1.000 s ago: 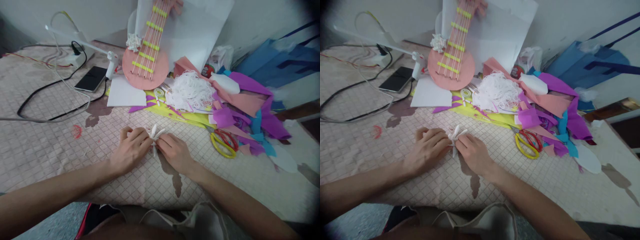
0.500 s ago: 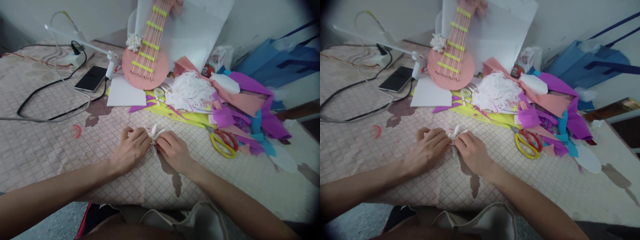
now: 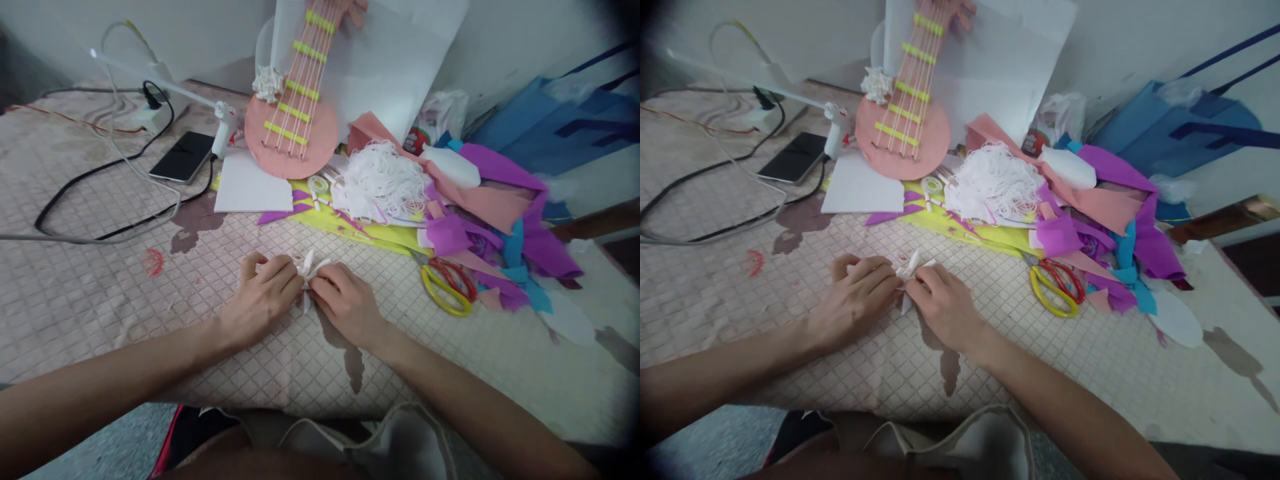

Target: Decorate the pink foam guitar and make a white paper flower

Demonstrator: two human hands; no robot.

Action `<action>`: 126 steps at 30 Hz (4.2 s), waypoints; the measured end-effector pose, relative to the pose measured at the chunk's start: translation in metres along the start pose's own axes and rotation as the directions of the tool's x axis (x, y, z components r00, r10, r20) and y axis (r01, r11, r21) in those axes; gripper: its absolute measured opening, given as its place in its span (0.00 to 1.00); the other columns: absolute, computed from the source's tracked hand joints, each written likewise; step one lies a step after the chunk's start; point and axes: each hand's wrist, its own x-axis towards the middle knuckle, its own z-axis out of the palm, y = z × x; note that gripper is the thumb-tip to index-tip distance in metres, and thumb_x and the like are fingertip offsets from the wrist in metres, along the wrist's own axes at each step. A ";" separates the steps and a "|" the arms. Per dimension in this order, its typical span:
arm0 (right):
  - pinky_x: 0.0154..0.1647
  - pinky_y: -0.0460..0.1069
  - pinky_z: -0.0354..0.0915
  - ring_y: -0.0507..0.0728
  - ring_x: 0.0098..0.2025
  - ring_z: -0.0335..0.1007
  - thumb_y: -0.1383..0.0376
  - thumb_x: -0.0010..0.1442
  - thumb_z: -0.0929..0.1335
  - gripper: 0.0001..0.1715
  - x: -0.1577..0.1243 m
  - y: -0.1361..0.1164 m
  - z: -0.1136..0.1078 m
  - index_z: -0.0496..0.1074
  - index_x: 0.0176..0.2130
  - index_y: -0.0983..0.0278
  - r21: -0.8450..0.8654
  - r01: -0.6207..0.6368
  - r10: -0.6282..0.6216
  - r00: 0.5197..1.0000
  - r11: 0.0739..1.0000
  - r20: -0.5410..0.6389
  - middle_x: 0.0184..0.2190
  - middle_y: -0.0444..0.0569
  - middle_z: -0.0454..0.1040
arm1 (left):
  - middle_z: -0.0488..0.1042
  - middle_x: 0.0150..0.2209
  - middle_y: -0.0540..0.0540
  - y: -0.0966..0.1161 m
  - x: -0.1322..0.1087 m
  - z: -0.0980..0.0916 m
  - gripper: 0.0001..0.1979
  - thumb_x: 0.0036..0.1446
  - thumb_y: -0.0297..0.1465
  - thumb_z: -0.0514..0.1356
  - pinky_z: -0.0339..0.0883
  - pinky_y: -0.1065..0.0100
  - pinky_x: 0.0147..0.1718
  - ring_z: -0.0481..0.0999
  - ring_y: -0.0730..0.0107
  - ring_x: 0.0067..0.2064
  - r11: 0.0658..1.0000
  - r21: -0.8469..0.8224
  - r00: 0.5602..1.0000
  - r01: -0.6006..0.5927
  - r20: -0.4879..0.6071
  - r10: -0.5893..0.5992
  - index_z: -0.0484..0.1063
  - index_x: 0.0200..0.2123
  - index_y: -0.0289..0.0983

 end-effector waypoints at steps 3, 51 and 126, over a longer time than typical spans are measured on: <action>0.35 0.51 0.63 0.56 0.37 0.60 0.68 0.64 0.60 0.12 -0.001 0.000 0.002 0.69 0.32 0.65 -0.016 0.017 -0.017 1.000 1.000 0.015 0.34 0.50 0.68 | 0.72 0.31 0.48 0.001 0.000 0.000 0.06 0.60 0.26 0.54 0.52 0.55 0.43 0.69 0.62 0.43 1.000 0.014 1.000 -0.008 -0.017 0.009 0.67 0.31 0.36; 0.35 0.49 0.64 0.55 0.39 0.63 0.65 0.65 0.59 0.11 0.003 -0.001 0.001 0.68 0.36 0.65 0.209 -0.152 0.133 0.986 0.966 0.102 0.35 0.50 0.68 | 0.73 0.34 0.45 0.001 -0.001 0.001 0.07 0.61 0.30 0.54 0.53 0.54 0.44 0.67 0.58 0.46 0.999 -0.025 0.999 0.032 -0.036 -0.033 0.69 0.33 0.35; 0.36 0.50 0.65 0.56 0.37 0.63 0.68 0.64 0.59 0.10 -0.004 0.001 0.007 0.68 0.35 0.66 0.162 -0.060 0.054 0.997 0.985 0.046 0.35 0.52 0.68 | 0.73 0.35 0.45 0.001 0.000 0.000 0.08 0.61 0.28 0.52 0.52 0.56 0.44 0.66 0.59 0.46 0.991 -0.129 0.999 0.033 -0.025 -0.036 0.69 0.32 0.35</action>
